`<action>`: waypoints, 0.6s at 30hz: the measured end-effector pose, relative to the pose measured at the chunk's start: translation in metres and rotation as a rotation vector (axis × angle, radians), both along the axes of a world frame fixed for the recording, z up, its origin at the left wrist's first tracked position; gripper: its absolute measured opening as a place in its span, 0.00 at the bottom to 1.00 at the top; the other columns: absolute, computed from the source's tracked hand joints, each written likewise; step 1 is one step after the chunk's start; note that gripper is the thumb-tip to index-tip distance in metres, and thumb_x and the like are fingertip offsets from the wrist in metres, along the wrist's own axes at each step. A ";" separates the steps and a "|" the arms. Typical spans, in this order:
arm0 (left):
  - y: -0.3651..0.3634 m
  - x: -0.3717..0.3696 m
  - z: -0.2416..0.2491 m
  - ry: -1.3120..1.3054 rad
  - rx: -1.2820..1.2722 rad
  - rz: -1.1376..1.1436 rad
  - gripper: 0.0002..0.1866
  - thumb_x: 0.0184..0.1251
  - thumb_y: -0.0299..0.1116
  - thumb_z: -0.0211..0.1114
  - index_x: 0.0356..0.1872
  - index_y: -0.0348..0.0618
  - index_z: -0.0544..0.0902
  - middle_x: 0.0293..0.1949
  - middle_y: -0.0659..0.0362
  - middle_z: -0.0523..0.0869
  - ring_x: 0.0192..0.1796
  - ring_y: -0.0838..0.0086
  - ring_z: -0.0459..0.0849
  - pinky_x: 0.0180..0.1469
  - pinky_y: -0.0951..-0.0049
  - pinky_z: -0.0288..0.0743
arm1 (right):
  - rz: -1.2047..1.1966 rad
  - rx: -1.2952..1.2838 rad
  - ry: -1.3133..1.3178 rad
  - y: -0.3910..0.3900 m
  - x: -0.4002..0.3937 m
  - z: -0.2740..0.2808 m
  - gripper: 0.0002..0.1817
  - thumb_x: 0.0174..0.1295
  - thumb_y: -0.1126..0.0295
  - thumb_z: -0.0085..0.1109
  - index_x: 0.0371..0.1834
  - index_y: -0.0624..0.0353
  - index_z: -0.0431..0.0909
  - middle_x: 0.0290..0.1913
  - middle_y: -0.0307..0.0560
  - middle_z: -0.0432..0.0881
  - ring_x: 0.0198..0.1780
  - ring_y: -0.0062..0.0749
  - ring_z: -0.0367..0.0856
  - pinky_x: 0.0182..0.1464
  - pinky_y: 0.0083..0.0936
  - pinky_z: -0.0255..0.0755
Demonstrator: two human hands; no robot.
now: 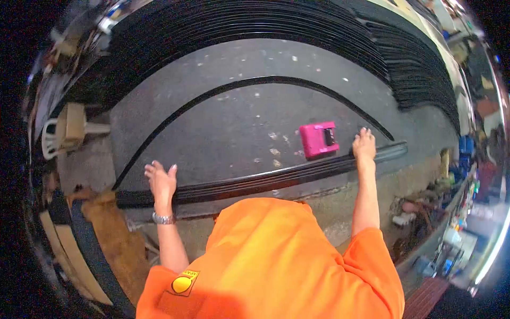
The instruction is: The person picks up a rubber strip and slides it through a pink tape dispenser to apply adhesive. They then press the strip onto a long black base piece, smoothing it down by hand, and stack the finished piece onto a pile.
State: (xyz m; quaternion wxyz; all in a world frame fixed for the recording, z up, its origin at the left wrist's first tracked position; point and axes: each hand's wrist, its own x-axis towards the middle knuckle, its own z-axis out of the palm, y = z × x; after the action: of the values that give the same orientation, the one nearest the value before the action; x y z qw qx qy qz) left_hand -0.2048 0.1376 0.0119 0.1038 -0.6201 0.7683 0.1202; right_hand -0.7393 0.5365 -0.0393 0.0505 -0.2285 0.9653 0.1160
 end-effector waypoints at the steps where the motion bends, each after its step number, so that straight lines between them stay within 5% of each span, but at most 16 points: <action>1: 0.000 0.000 0.000 0.009 0.006 0.001 0.46 0.72 0.51 0.66 0.75 0.20 0.59 0.74 0.20 0.57 0.76 0.25 0.58 0.74 0.39 0.64 | -0.039 -0.001 -0.010 -0.001 -0.002 -0.001 0.29 0.76 0.56 0.48 0.75 0.57 0.68 0.78 0.57 0.67 0.75 0.54 0.66 0.75 0.41 0.64; 10: -0.015 0.011 -0.013 -0.073 0.082 -0.032 0.46 0.75 0.51 0.63 0.76 0.22 0.56 0.75 0.18 0.53 0.76 0.23 0.55 0.76 0.41 0.60 | -0.120 -0.058 0.019 -0.016 0.020 0.016 0.28 0.72 0.57 0.52 0.74 0.52 0.69 0.78 0.51 0.68 0.77 0.47 0.65 0.67 0.50 0.73; 18: -0.026 0.005 0.006 -0.098 0.207 -0.096 0.44 0.76 0.52 0.60 0.74 0.18 0.59 0.71 0.15 0.58 0.73 0.24 0.63 0.77 0.45 0.58 | -0.079 -0.257 0.130 -0.017 0.033 0.021 0.28 0.66 0.60 0.60 0.68 0.60 0.75 0.72 0.55 0.75 0.71 0.50 0.70 0.59 0.52 0.73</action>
State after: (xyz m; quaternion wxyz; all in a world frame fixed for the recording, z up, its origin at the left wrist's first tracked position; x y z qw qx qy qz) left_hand -0.2000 0.1113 0.0175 0.2106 -0.5736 0.7746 0.1634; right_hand -0.7065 0.5196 -0.0186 -0.0371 -0.1867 0.9817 0.0037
